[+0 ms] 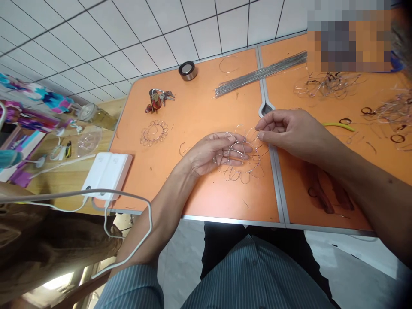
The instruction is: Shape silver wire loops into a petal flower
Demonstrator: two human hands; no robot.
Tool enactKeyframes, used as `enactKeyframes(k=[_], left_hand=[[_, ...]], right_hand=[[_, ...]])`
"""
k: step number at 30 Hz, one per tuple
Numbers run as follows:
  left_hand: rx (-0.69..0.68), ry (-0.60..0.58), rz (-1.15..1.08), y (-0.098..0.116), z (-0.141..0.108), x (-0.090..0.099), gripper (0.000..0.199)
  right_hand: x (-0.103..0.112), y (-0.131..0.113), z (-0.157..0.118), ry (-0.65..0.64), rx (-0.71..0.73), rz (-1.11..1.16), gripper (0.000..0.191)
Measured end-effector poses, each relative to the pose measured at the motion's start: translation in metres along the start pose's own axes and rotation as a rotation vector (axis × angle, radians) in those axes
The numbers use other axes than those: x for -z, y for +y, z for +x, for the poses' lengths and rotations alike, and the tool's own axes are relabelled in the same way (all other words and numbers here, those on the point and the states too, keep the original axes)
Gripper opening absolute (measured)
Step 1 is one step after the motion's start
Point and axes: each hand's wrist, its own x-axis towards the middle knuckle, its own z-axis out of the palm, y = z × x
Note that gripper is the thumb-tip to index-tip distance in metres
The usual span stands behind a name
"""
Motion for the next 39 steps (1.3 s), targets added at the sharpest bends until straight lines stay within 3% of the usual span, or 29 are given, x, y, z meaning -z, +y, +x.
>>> enactKeyframes(k=[21,39], left_hand=[[-0.024,-0.058,-0.023,-0.0035,0.0045,0.0035,0.027],[-0.003,0.0,0.007,0.0012,-0.0005,-0.0014,0.025]], right_hand=[[0.0027,-0.0001,-0.0018,-0.014,-0.007,-0.004,0.018],[0.0018,-0.0023,-0.0018,-0.017,-0.006,0.016,0.018]])
